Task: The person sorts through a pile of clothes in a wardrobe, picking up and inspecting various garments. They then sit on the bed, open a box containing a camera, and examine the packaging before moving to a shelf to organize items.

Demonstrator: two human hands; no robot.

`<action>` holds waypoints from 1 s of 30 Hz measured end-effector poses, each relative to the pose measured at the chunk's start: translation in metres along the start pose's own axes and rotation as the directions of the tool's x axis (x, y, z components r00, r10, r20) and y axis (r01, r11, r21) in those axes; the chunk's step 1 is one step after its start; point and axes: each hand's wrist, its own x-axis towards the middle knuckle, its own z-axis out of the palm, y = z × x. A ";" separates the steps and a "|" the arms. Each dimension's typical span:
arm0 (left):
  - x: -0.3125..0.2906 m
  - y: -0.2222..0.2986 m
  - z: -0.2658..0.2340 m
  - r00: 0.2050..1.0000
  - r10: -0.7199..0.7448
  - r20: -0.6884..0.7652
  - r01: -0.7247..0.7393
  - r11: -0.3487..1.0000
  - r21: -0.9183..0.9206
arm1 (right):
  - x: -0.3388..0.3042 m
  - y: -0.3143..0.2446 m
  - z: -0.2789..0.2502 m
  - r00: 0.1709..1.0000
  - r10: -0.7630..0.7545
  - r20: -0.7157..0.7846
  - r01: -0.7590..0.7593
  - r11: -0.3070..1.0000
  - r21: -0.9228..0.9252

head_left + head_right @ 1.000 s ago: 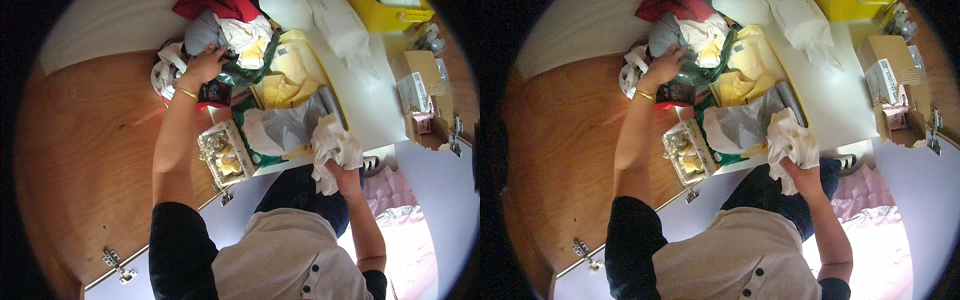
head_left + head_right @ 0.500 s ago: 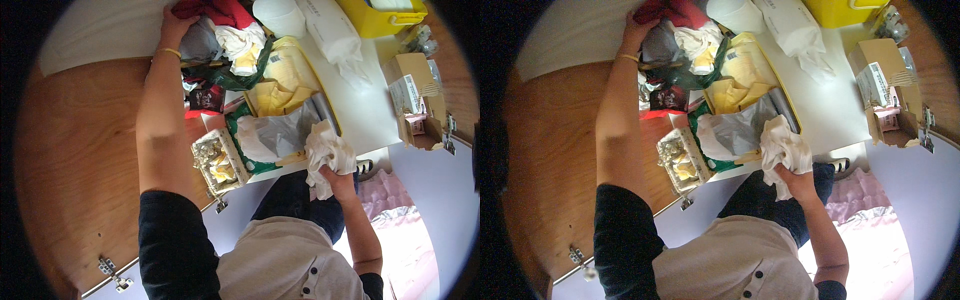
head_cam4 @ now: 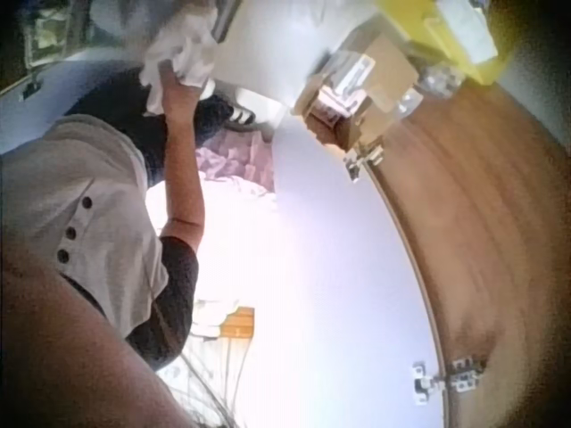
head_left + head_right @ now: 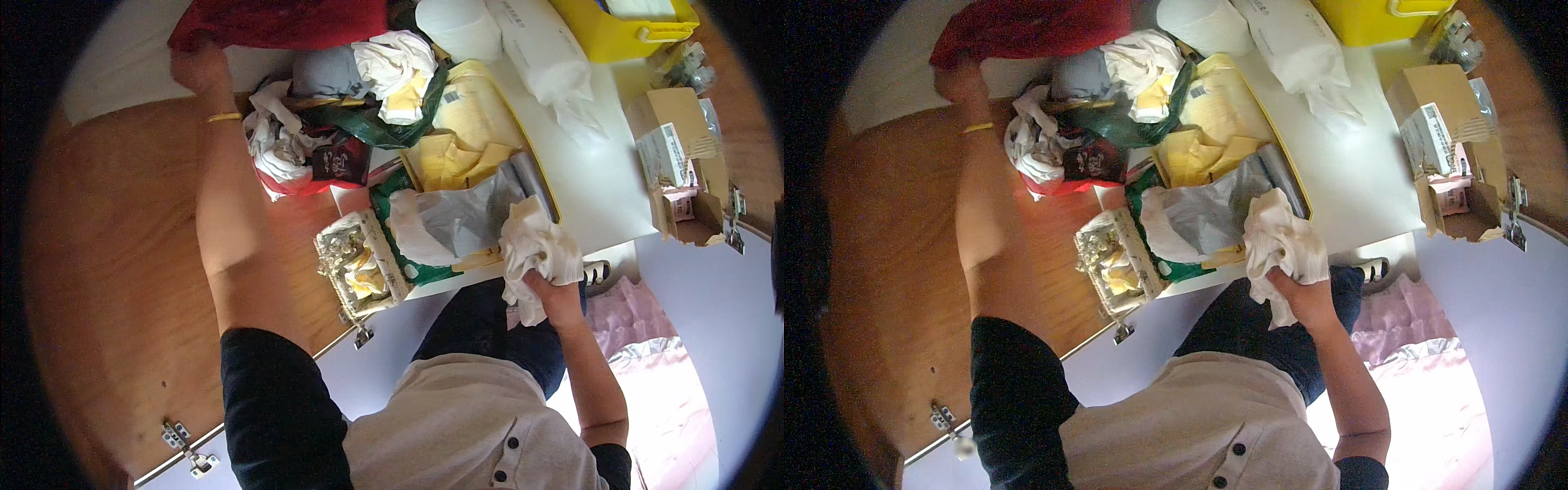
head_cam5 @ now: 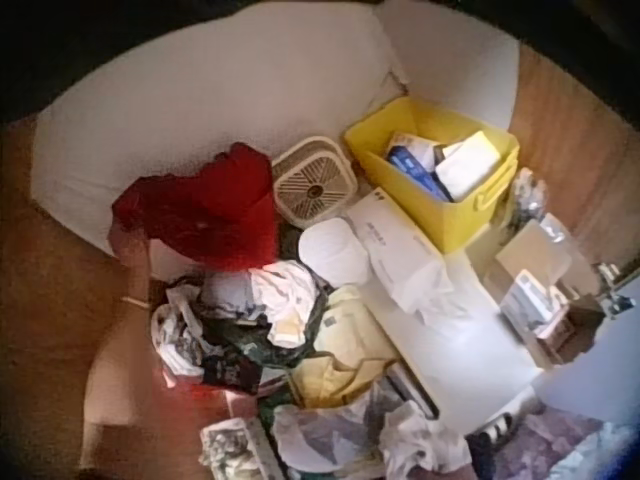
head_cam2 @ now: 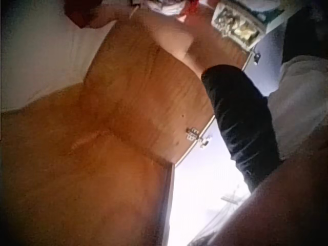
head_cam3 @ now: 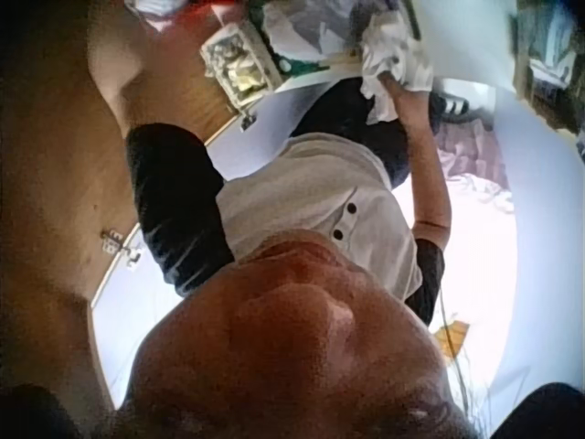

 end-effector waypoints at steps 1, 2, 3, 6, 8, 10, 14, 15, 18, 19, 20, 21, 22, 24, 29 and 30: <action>0.002 0.013 -0.020 0.996 0.085 -0.016 -0.087 0.987 -0.134 | 0.001 0.000 -0.002 1.000 -0.015 -0.021 0.015 1.000 0.001; 0.002 0.015 -0.039 0.985 0.166 -0.043 -0.171 0.955 -0.242 | 0.001 0.000 -0.002 1.000 -0.024 -0.021 0.024 1.000 -0.002; 0.005 0.006 -0.036 0.995 0.092 0.027 -0.076 0.928 -0.364 | 0.001 0.000 -0.002 0.999 -0.033 -0.022 0.033 0.999 -0.004; -0.027 0.031 -0.041 0.877 0.345 0.335 -0.315 0.939 -0.141 | 0.002 0.006 -0.002 1.000 -0.008 -0.010 0.009 0.998 0.065; -0.067 0.038 -0.030 0.671 0.461 0.581 -0.485 0.865 -0.126 | 0.001 0.005 0.000 0.999 -0.030 0.026 0.028 0.998 0.057; -0.126 0.044 -0.003 0.457 0.387 0.801 -0.361 0.904 -0.231 | 0.002 0.002 -0.002 0.999 -0.042 0.027 0.041 0.999 0.030; -0.172 0.081 0.001 0.328 0.160 0.931 -0.433 0.901 -0.003 | -0.003 -0.006 0.001 1.000 0.005 0.014 -0.006 0.998 0.070; -0.171 0.079 -0.003 0.325 0.211 0.922 -0.412 0.909 -0.062 | -0.005 -0.006 0.000 1.000 0.026 0.005 -0.026 0.995 0.101; -0.165 0.068 -0.025 0.318 0.321 0.892 -0.253 0.935 -0.247 | -0.008 -0.013 -0.002 0.998 -0.005 0.066 -0.001 0.996 0.090; -0.165 0.072 -0.040 0.315 0.344 0.884 -0.124 0.939 -0.321 | -0.008 -0.029 0.000 0.999 0.008 0.044 -0.010 0.999 0.034; -0.166 0.075 -0.057 0.318 0.365 0.875 0.008 0.922 -0.387 | -0.004 -0.037 0.002 0.999 -0.040 0.020 0.040 0.999 -0.003; -0.170 0.076 -0.070 0.314 0.398 0.862 -0.084 0.916 -0.393 | 0.003 -0.043 0.003 0.996 -0.088 -0.002 0.088 0.995 -0.042; -0.174 0.078 -0.087 0.309 0.425 0.851 -0.176 0.905 -0.388 | 0.011 -0.052 0.007 0.991 -0.137 -0.013 0.135 0.987 -0.082; -0.189 0.089 -0.110 0.256 0.404 0.878 -0.298 0.897 -0.326 | 0.030 -0.084 0.022 0.984 -0.176 -0.039 0.173 0.982 -0.081; -0.209 0.104 -0.127 0.269 0.449 0.852 -0.552 0.797 -0.246 | 0.072 -0.155 0.079 0.840 -0.543 -0.004 0.542 0.837 0.075; -0.211 0.102 -0.129 0.242 0.440 0.865 -0.572 0.785 -0.240 | 0.082 -0.163 0.093 0.755 -0.655 -0.028 0.654 0.756 -0.032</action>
